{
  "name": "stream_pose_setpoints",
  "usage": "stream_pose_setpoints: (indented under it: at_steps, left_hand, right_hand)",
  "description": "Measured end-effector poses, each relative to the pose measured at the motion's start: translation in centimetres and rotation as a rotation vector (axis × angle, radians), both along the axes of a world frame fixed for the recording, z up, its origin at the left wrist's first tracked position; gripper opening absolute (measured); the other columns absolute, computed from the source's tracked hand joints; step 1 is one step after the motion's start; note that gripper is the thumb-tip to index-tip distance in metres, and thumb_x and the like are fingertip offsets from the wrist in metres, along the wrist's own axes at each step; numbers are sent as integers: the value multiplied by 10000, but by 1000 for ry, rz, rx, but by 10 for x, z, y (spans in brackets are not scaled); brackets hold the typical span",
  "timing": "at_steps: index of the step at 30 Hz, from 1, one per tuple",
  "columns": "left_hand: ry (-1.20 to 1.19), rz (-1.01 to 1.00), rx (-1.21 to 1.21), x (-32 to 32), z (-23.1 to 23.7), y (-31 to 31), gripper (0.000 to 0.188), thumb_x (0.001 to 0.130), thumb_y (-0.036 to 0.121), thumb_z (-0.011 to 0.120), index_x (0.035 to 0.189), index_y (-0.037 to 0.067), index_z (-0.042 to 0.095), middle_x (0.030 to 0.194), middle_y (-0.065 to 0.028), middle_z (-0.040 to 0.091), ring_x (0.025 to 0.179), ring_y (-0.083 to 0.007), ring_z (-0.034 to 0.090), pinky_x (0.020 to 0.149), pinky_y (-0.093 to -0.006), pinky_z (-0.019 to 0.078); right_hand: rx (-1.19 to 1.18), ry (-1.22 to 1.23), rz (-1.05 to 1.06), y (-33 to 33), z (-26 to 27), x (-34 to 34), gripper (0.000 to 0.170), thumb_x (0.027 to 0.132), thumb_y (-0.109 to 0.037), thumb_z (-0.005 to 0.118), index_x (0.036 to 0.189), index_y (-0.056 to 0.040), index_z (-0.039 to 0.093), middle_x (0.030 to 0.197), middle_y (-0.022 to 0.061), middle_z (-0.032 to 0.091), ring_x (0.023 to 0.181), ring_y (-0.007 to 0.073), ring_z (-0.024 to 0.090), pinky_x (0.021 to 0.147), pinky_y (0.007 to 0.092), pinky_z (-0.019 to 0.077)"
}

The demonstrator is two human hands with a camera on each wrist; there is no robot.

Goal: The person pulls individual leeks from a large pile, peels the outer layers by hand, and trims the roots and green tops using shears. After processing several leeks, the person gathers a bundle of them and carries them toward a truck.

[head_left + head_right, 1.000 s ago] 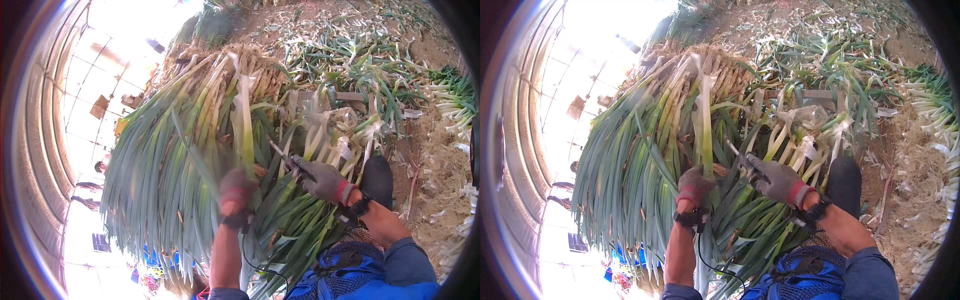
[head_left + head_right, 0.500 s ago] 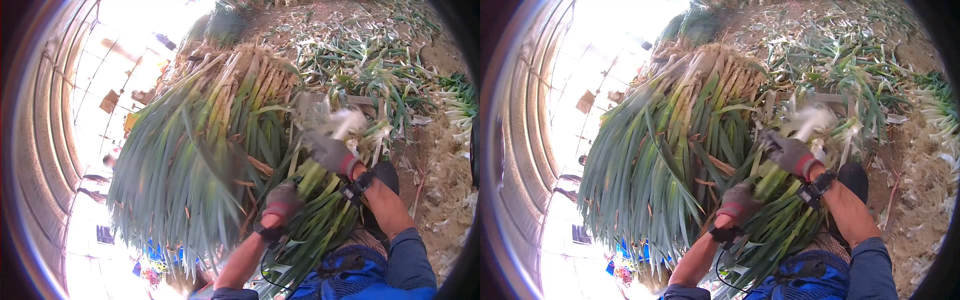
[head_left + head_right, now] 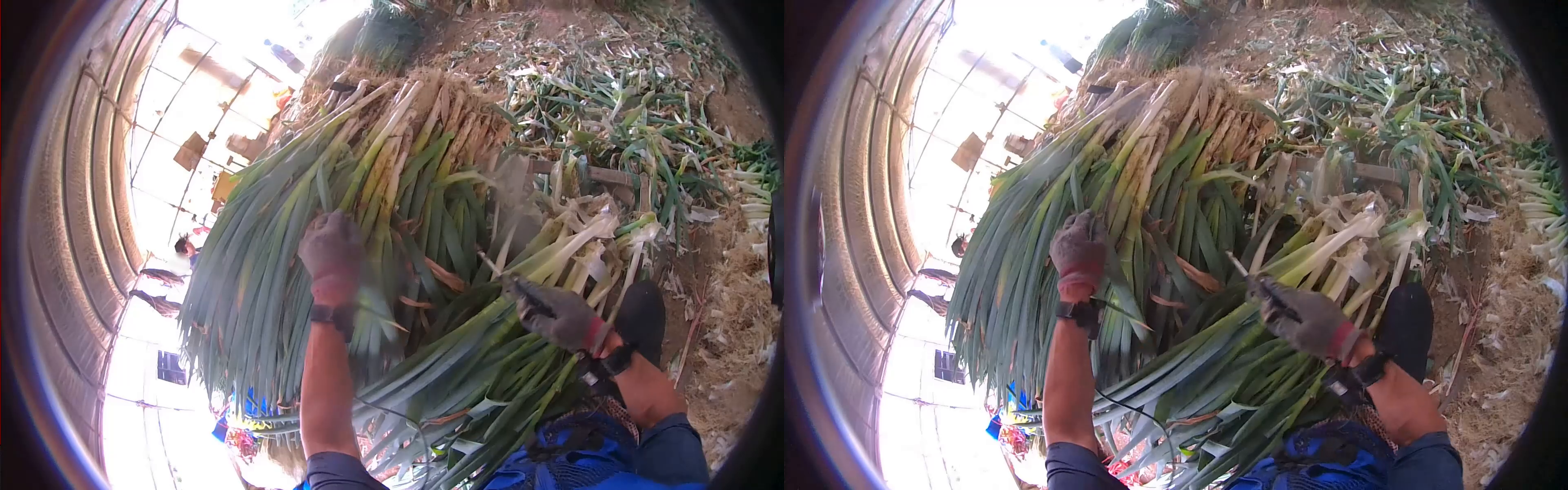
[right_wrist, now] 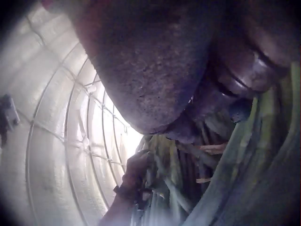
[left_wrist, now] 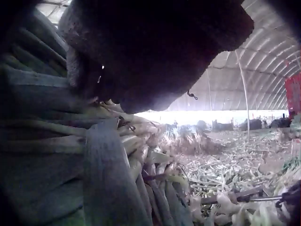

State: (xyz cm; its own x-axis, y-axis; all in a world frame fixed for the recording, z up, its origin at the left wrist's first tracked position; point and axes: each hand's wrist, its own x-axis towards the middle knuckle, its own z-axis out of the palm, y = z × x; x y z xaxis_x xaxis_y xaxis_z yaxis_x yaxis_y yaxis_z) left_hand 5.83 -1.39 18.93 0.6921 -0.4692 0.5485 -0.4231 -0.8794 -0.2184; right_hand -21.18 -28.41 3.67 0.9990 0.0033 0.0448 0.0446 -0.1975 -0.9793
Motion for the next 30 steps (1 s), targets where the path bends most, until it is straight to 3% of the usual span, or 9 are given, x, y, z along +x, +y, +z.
stream_pose_setpoints:
  at_steps: [4, 9, 10, 12, 16, 19, 22, 24, 30]
  left_hand:
    - [-91, -39, 195, 45, -1, -18, 340, 923, 346, 629, 1188, 161, 731, 1159, -102, 747, 1049, -373, 707, 921, -474, 539]
    - [189, 292, 314, 57, 15, -46, 400, 945, 410, 609, 1245, 164, 708, 1224, -131, 731, 1088, -374, 701, 926, -499, 541]
    - [221, 337, 325, 58, 17, -48, 417, 948, 425, 607, 1259, 164, 702, 1235, -138, 727, 1095, -373, 700, 926, -503, 541]
    - [258, 321, 282, 60, 19, -47, 459, 947, 444, 609, 1303, 164, 681, 1245, -151, 722, 1102, -372, 699, 937, -501, 541]
    - [293, 332, 202, 56, 28, -52, 546, 927, 461, 631, 1380, 155, 639, 1298, -155, 699, 1126, -375, 692, 969, -482, 539]
    - [143, 114, 214, 66, 15, -50, 598, 919, 465, 644, 1420, 141, 609, 1346, -148, 675, 1139, -379, 688, 995, -473, 533]
    - [169, 178, 283, 80, 7, -60, 576, 913, 412, 658, 1432, 165, 611, 1398, -141, 644, 1190, -324, 673, 990, -473, 536]
    - [209, 170, 249, 84, 14, -62, 515, 916, 402, 652, 1360, 140, 660, 1328, -150, 683, 1137, -343, 691, 973, -476, 546]
    - [479, 307, 396, 41, 39, -65, 465, 874, 493, 677, 1127, 112, 764, 1112, -190, 745, 1091, -398, 693, 941, -477, 532]
  right_hand:
    - [-78, -109, 26, 27, 19, 9, 483, 997, -211, 652, 1439, -43, 554, 1063, 116, 733, 940, 258, 728, 866, 346, 542]
    - [44, -152, -41, 27, 18, 22, 517, 1000, -174, 652, 1471, -5, 522, 1161, 112, 722, 977, 201, 699, 916, 316, 522]
    - [31, -137, -19, 25, 21, 23, 499, 993, -168, 660, 1447, -5, 536, 1127, 119, 728, 959, 221, 709, 890, 320, 529]
    - [3, -106, 25, 21, 30, 23, 462, 978, -157, 676, 1401, -6, 565, 1059, 134, 739, 922, 262, 728, 837, 329, 542]
    - [31, -143, 37, 31, 25, 19, 468, 975, -157, 673, 1405, -11, 563, 1057, 134, 736, 917, 263, 723, 845, 331, 540]
    - [-27, -39, 71, 26, 27, 11, 470, 982, -182, 665, 1410, -18, 561, 1077, 144, 736, 938, 274, 722, 851, 345, 541]
    - [-13, -23, 98, 28, 17, 5, 470, 991, -214, 654, 1412, -26, 563, 1092, 149, 734, 966, 298, 720, 855, 365, 542]
    - [90, -57, 73, 29, 12, 8, 465, 996, -227, 643, 1411, -30, 565, 1114, 153, 733, 984, 321, 717, 856, 379, 543]
    - [-71, -120, 53, 23, 41, 16, 437, 1006, -171, 627, 1409, -15, 564, 1180, 147, 736, 1016, 279, 733, 879, 364, 547]
